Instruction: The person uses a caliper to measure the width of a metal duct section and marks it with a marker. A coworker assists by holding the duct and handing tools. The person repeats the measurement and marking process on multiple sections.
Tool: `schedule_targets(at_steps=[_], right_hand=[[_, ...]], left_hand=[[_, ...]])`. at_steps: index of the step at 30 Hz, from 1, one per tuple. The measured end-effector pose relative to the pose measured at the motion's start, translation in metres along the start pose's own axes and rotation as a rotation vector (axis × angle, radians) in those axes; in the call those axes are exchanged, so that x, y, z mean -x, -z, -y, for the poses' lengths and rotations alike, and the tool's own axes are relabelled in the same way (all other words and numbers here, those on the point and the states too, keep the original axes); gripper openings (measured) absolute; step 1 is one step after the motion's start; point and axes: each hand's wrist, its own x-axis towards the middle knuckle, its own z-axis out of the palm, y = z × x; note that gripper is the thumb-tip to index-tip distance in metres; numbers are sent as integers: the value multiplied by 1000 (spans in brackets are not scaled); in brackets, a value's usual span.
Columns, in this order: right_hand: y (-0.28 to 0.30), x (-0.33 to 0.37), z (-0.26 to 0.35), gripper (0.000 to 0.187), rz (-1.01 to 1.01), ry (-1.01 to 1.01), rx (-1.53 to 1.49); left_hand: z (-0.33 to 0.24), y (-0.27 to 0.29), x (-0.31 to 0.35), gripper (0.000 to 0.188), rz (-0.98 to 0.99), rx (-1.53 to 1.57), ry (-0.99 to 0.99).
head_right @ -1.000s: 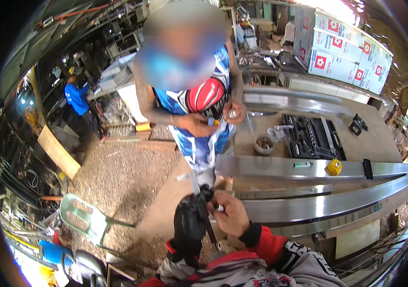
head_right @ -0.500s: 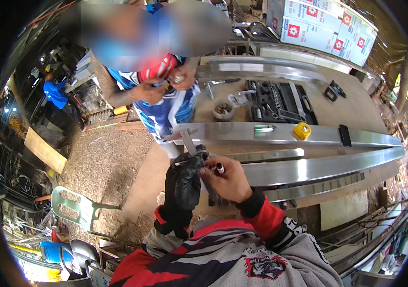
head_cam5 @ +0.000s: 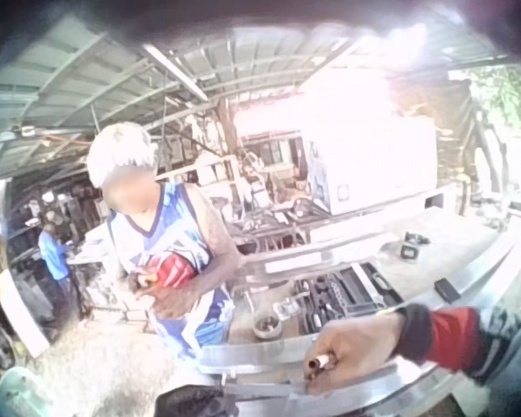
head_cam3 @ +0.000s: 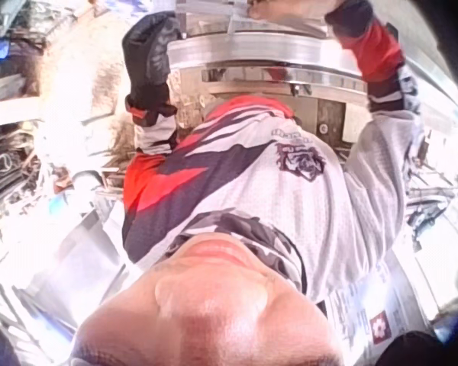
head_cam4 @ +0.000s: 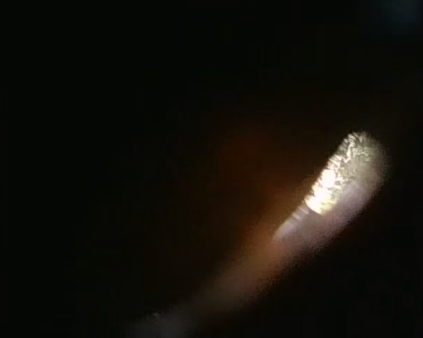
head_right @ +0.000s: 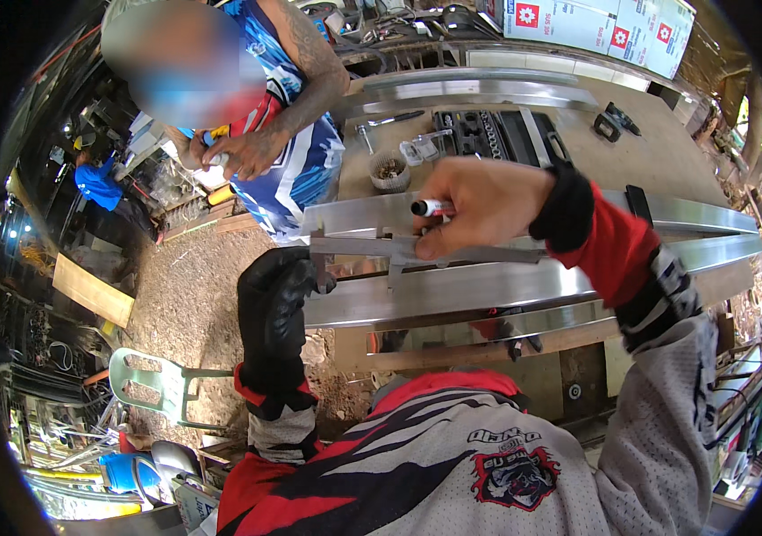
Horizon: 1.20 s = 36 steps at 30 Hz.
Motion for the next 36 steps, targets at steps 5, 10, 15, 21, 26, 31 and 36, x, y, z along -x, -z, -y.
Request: schedule_targets(at_steps=[5,10,15,21,26,31,36], right_hand=[[54,-8,52,25,197,60,235],[69,-11,79,29,195,286,333],[83,-9,92,27,201,275,375],[99,-15,118,28,202,296,474],[120,-18,136,27,261,227,488],[144,-19,136,27,259,300,485],[136,-12,133,30,230,299,581]], left_hand=[[-36,-16,2,15,-130,-10,-145],[-53,-20,-1,13,-155,-64,-269],[-57,-23,-3,12,-159,-10,-284],[-71,-22,-12,12,-194,16,-340],[-91,-28,-19,12,-187,-3,-367],[-98,-44,-36,12,-251,-13,-402],[-92,-44,-25,13,-275,-278,-498]])
